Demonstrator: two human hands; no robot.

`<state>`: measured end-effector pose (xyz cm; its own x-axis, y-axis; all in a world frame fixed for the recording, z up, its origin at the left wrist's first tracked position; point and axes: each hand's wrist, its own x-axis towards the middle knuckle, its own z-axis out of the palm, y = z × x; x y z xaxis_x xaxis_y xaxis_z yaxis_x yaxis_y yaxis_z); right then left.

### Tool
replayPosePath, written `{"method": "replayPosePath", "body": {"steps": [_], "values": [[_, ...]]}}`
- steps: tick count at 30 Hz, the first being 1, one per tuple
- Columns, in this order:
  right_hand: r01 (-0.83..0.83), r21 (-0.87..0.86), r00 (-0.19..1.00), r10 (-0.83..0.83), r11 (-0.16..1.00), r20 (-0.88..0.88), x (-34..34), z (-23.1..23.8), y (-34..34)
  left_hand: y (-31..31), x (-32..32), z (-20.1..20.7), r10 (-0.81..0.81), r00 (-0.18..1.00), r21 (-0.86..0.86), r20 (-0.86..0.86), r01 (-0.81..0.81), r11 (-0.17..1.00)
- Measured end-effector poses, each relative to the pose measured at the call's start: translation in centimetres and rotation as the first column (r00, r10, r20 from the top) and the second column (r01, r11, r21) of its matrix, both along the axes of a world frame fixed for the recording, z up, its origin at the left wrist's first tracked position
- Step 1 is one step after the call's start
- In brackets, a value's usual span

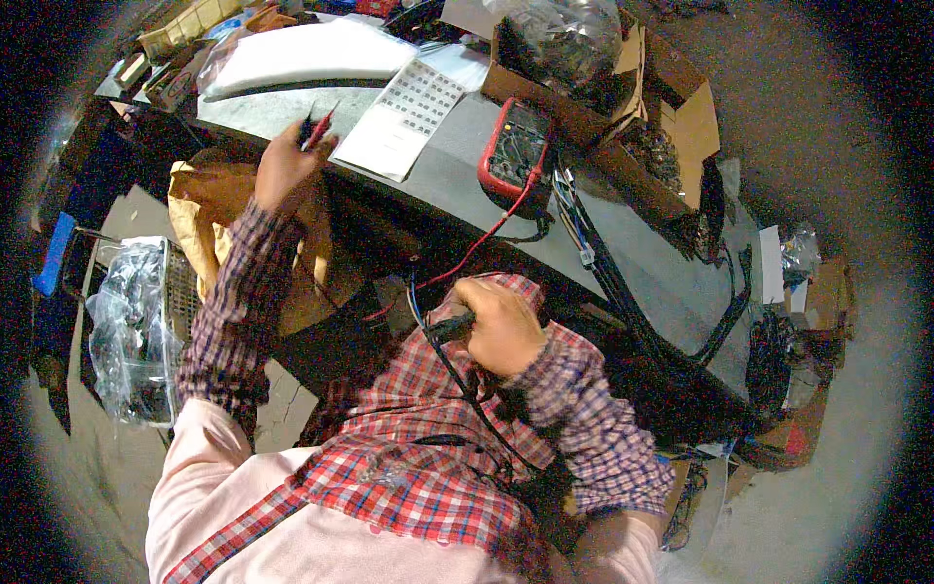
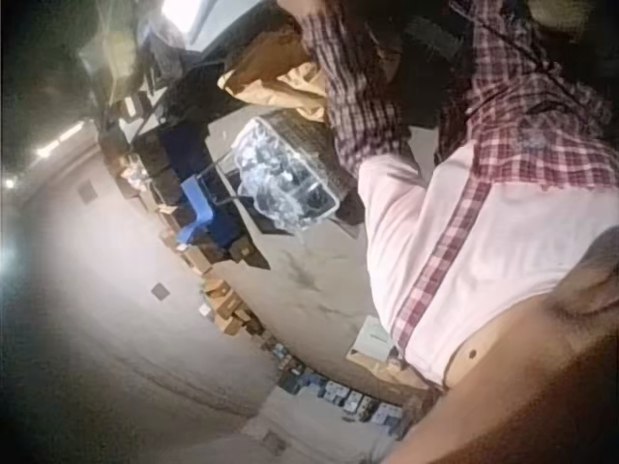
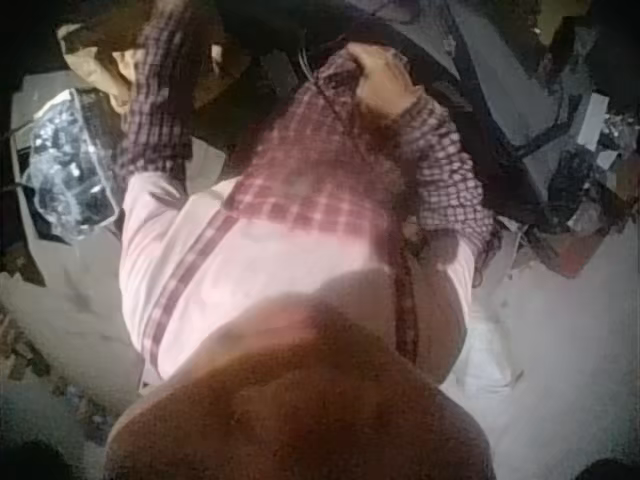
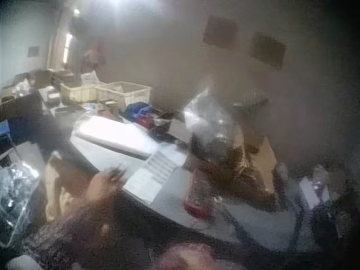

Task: The person repeatedly tests small electronic components using a multimeter. They pick up components from a pile, connect the multimeter probes, and then place the components back down. This cycle is repeated for multiple items.

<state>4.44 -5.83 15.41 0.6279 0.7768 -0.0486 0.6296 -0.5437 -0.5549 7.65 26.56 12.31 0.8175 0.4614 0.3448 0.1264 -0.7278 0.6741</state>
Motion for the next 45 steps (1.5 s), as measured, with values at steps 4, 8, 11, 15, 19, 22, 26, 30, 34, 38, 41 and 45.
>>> {"method": "replayPosePath", "body": {"steps": [4, 8, 11, 15, 19, 22, 26, 30, 34, 38, 41, 45], "values": [[-0.06, 0.116, 0.924, 0.011, 0.991, 0.382, -0.6, -3.6, 1.7, 0.6, 7.7, -0.1, 0.025, 0.912, 0.133, -0.41, 0.033, 0.991], [-0.194, -0.118, 0.916, 0.223, 0.974, 0.335, -3.4, -2.9, 0.9, 0.3, 10.0, -1.6, -0.014, 0.873, 0.127, -0.488, 0.087, 0.988], [-0.275, -0.171, 0.94, 0.302, 0.946, 0.16, -4.3, -3.3, -0.3, 0.9, 11.3, -1.7, -0.035, 0.833, 0.124, -0.553, 0.124, 0.984], [-0.303, -0.051, 0.948, 0.306, 0.952, 0.083, -4.3, -3.4, -0.1, 1.7, 11.9, -2.3, -0.072, 0.828, 0.095, -0.556, 0.149, 0.984], [-0.153, 0.154, 0.966, 0.114, 0.976, 0.231, -1.1, -2.1, 2.8, 1.8, 13.1, -2.8, -0.047, 0.866, 0.088, -0.499, 0.105, 0.991], [-0.072, 0.228, 0.986, 0.034, 0.971, 0.166, 1.1, -0.8, 5.3, 0.6, 13.4, -1.5, 0.013, 0.87, 0.139, -0.492, 0.064, 0.988], [-0.012, 0.28, 0.998, -0.005, 0.96, 0.06, 1.6, -1.7, 7.4, 0.4, 14.6, -0.7, 0.019, 0.825, 0.113, -0.564, 0.054, 0.992], [-0.003, 0.341, 0.99, -0.046, 0.94, 0.135, 2.8, -2.8, 7.8, 1.9, 15.4, -1.6, -0.069, 0.774, 0.136, -0.63, 0.197, 0.971], [-0.042, 0.211, 0.837, -0.081, 0.977, 0.541, 5.3, -3.3, 9.7, -0.2, 11.6, -1.0, -0.121, 0.796, 0.143, -0.594, 0.252, 0.957], [0.126, 0.01, 0.676, -0.093, 0.992, 0.731, 9.7, -7.7, 13.9, 1.3, 9.3, -2.3, -0.193, 0.859, 0.075, -0.475, 0.258, 0.963], [0.056, 0.02, 0.645, -0.051, 0.998, 0.762, 10.1, -8.6, 14.0, 3.4, 5.5, -2.4, -0.16, 0.95, -0.13, -0.27, 0.129, 0.983], [-0.114, 0.156, 0.652, -0.045, 0.981, 0.757, 7.1, -7.9, 12.2, 4.9, 0.1, -5.3, -0.031, 0.996, -0.495, -0.082, -0.014, 0.869]]}}
